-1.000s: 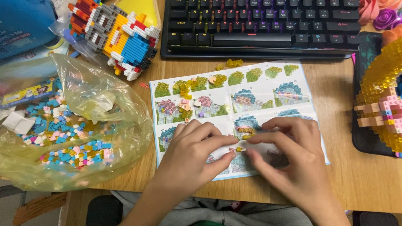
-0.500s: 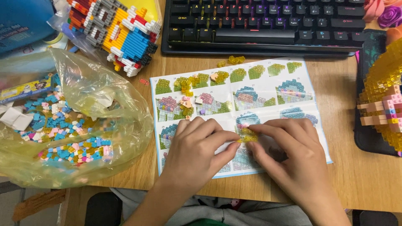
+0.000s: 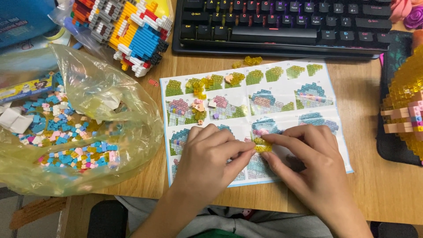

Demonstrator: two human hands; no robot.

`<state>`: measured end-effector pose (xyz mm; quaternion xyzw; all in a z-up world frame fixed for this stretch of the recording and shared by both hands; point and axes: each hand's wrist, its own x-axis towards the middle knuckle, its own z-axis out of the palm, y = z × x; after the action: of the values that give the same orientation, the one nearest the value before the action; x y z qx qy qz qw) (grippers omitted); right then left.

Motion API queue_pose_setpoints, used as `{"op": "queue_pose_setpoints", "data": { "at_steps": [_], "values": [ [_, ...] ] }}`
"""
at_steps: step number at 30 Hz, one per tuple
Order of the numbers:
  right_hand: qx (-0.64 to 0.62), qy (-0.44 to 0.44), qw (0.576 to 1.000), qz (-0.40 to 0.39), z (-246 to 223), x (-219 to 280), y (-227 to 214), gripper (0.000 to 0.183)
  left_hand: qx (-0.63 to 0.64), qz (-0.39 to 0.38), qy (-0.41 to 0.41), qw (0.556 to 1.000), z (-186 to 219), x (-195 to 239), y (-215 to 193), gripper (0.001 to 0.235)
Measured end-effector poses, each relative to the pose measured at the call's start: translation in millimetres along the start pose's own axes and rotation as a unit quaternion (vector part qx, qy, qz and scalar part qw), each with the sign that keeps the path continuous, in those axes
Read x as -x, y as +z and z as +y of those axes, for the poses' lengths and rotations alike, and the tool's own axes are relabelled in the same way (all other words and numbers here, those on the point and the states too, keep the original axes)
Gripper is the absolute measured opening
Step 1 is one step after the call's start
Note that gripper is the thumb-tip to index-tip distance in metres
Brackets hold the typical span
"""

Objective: The person assembles small, colorful plastic bricks by hand, following a printed instruction sheet laid out on a desk. They pick bricks from a plastic bag, connect them to form a structure, and occasionally rotate the piece to check alignment.

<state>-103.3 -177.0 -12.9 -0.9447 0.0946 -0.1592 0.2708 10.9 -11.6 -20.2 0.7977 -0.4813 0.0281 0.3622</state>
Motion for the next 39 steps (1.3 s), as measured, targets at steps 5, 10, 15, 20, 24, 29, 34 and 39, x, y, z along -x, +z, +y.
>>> {"op": "queue_pose_setpoints", "data": {
  "at_steps": [5, 10, 15, 20, 24, 29, 34, 39],
  "values": [
    [0.012, -0.019, 1.0, 0.01, 0.4, -0.3, 1.0, 0.032, -0.007, -0.01, 0.005, 1.0, 1.1, 0.4, -2.1, 0.007],
    [0.061, -0.08, 0.995, 0.004, -2.1, -5.2, -3.3, 0.033, -0.034, 0.008, 0.03, 0.999, 2.2, 1.0, -3.0, 0.006],
    [0.108, -0.091, 0.99, -0.014, -13.5, -12.8, -9.9, 0.027, -0.035, 0.022, 0.036, 0.998, 1.6, 1.7, -1.5, 0.003],
    [0.116, -0.041, 0.991, -0.048, -12.7, -14.4, -14.8, 0.029, -0.036, 0.023, 0.037, 0.998, -0.6, 4.0, 0.3, 0.002],
    [-0.048, 0.04, 0.994, -0.092, -7.0, -18.4, -17.3, 0.03, -0.049, 0.026, 0.04, 0.998, -1.3, 4.1, 1.6, 0.003],
    [-0.034, 0.048, 0.994, -0.087, -4.7, -20.8, -6.2, 0.027, -0.06, 0.046, 0.039, 0.996, 1.3, 2.5, 0.1, 0.003],
    [0.004, 0.052, 0.991, -0.123, -6.9, -24.5, -8.2, 0.031, -0.041, 0.005, 0.029, 0.999, 3.3, 6.1, -8.3, 0.008],
    [0.088, -0.04, 0.995, -0.026, -13.7, -9.0, 2.1, 0.033, -0.014, -0.003, 0.063, 0.998, 8.7, 26.9, -46.4, 0.016]
  ]
}}
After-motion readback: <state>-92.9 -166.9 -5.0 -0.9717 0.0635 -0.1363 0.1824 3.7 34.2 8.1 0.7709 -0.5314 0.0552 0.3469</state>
